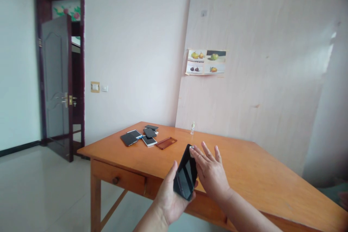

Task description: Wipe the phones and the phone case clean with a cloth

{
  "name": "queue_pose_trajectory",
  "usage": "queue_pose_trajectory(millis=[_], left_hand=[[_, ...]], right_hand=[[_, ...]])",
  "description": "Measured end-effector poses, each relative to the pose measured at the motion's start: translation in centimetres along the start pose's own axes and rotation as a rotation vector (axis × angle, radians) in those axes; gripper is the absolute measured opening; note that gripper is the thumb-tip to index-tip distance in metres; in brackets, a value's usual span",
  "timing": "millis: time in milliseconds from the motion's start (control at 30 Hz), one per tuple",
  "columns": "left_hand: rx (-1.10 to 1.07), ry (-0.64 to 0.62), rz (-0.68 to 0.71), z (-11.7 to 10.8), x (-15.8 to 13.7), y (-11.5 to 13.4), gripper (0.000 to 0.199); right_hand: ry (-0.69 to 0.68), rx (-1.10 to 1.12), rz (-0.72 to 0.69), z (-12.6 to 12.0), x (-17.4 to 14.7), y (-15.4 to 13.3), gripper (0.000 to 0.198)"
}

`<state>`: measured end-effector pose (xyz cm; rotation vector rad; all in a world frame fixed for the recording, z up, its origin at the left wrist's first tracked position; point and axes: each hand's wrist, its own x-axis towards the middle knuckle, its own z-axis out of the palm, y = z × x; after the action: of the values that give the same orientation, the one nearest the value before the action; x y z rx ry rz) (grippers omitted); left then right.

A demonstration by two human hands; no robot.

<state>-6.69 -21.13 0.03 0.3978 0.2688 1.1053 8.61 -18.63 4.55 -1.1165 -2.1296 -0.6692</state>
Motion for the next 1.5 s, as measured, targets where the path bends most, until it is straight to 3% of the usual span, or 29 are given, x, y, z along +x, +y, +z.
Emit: queue_pose_trajectory(millis=[100,233,367,500,600,767,867,1067,1133,1333,1500], left_hand=[[-0.023,-0.012,0.012,1.0,1.4,1.2,0.046],[-0.021,0.031,-0.095,1.2,3.0,2.0,0.051],[0.027,0.011,-0.018,0.8,4.5,1.2,0.042],[0.117,-0.009,-0.061,0.9,6.2,0.7,0.047],[0.101,0.001,-0.058,1.1,7.8,1.0,0.045],[0.069,0.048,-0.118,1.4,10.8,2.1,0.041],[0.123,0.042,-0.121,1.6,12.7,2.2,0.039],[0.309,-0.075,-0.207,2.4,16.0,1.2,0.045],[0.315,-0.08,-0.206,2.7,17.0,1.2,0.045],[0.262,-0.032,-0.157,2.7,19.9,2.1,0.047],[0.305,-0.033,-0.145,1.4,21.3,2.6,0.039]], right_hand=[[-0.034,0.032,-0.112,0.7,-1.7,-1.2,0.055],[-0.055,0.07,-0.253,1.6,-3.6,-2.1,0.055],[-0.052,0.024,-0.103,1.9,-1.9,1.5,0.058],[0.029,-0.035,0.078,2.5,0.2,5.9,0.057],[0.009,-0.026,0.039,3.3,-0.4,6.1,0.059],[-0.054,0.051,-0.111,4.8,-2.6,3.9,0.058],[-0.036,0.05,-0.048,5.3,-1.8,5.5,0.057],[0.061,-0.036,0.217,5.7,1.8,12.7,0.054],[0.064,-0.037,0.209,6.0,2.1,13.1,0.055],[-0.022,0.063,0.025,7.7,1.6,10.5,0.055],[-0.002,0.049,0.203,9.2,3.6,13.7,0.052]])
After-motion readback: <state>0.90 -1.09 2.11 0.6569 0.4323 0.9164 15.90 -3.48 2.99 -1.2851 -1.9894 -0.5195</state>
